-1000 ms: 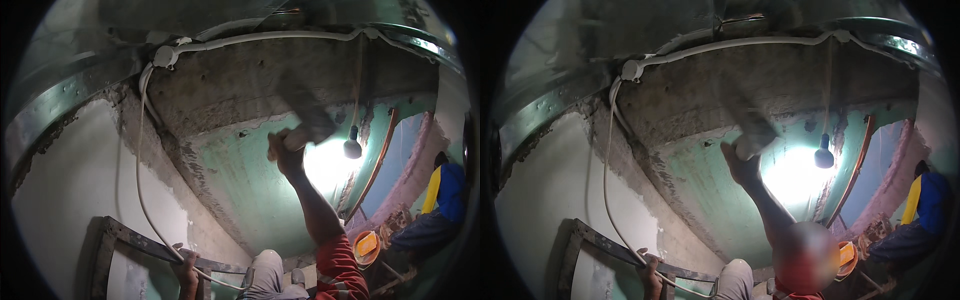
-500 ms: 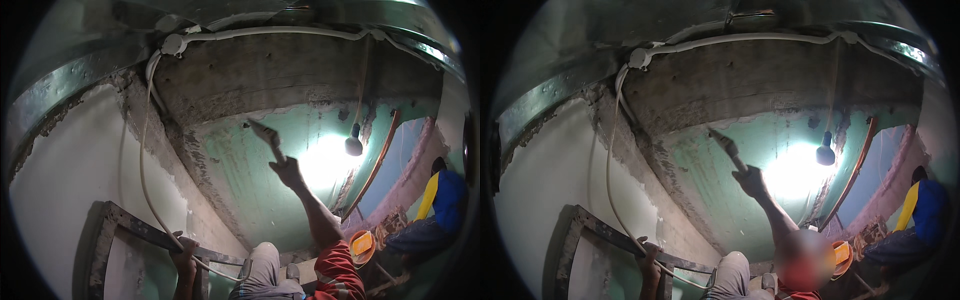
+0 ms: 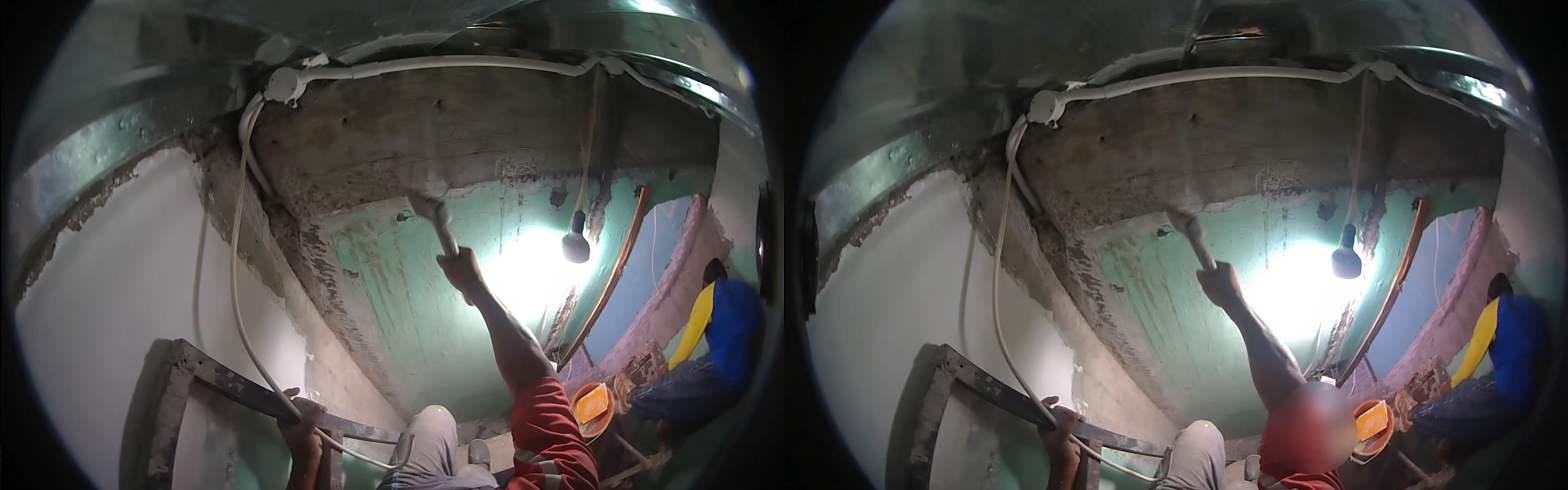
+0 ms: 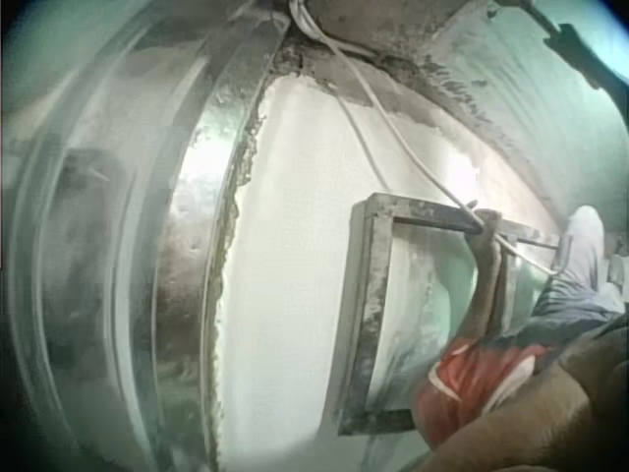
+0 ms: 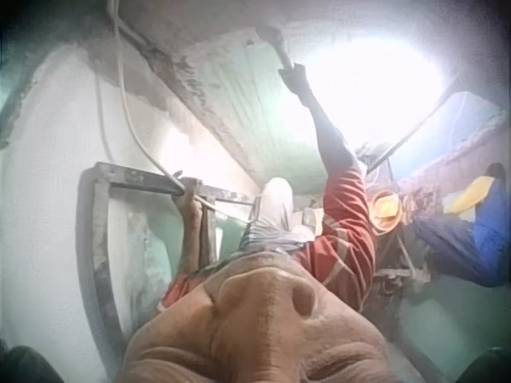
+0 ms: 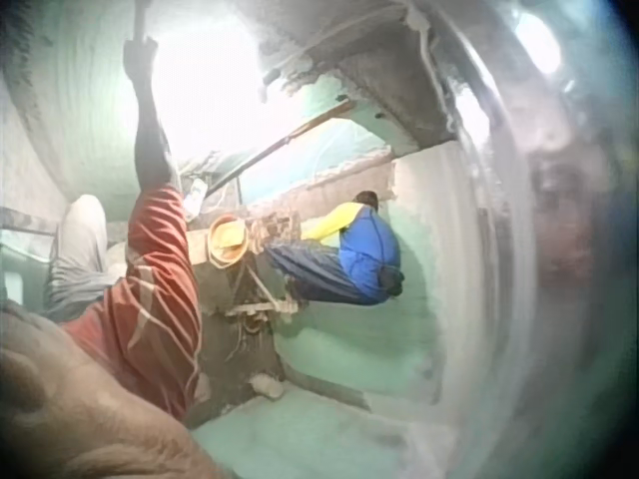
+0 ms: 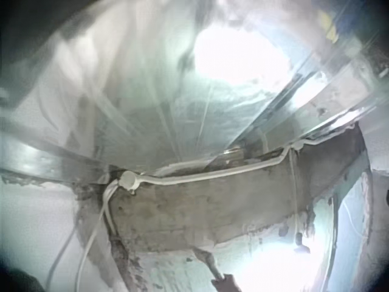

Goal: The person uses a hammer to chip away at a concrete ceiling, removing loose material and debris. Another person is visible in the background, but the primary focus is on the ceiling work.

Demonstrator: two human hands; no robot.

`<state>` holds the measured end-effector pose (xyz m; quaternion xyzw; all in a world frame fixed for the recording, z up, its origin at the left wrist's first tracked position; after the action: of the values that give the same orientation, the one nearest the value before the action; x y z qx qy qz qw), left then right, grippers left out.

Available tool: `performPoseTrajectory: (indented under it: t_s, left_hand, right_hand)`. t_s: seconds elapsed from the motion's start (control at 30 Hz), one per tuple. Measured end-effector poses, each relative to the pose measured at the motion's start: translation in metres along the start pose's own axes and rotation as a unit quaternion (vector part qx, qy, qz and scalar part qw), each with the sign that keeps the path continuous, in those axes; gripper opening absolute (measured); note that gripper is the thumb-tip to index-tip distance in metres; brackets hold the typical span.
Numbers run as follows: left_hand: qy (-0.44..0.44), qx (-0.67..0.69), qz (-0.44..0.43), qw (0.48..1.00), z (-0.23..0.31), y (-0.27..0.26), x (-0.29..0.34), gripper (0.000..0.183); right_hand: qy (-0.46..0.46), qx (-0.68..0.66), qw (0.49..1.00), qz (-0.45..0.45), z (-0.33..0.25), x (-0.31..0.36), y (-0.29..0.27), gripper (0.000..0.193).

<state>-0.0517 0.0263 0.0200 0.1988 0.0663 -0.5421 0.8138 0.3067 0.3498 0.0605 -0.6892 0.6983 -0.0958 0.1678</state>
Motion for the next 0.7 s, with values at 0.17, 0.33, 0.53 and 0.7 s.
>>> performPoseTrajectory:
  t_s: [0.17,0.33,0.53,0.7]
  left_hand:
    - [0.003,-0.004,0.023,1.000,0.007,-0.001,0.005,0.050]
    - [-0.011,-0.022,0.049,0.998,0.017,-0.005,0.021,0.051]
    - [0.007,0.014,0.005,1.000,-0.001,0.006,0.002,0.052]
    - [-0.018,0.026,0.032,0.999,0.004,-0.002,0.006,0.051]
  right_hand:
    - [-0.121,0.050,0.991,0.016,-0.020,0.048,-0.013,0.034]
    - [-0.345,-0.204,0.911,0.101,-0.121,0.099,-0.048,0.026]
    - [-0.235,-0.089,0.964,0.090,-0.045,0.003,-0.011,0.021]
    - [-0.079,0.044,0.996,0.017,0.013,0.037,0.017,0.036]
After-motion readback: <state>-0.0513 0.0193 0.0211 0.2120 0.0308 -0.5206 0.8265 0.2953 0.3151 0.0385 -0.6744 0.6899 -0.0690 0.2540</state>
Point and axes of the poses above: each hand's wrist, its own x-axis away from the middle knuckle, its own y-axis out of the palm, z = x × y, the point moved 7 cm from there along -x, towards the middle knuckle, and after that the axes turned 8 degrees about -z, right-handed, at the moved point
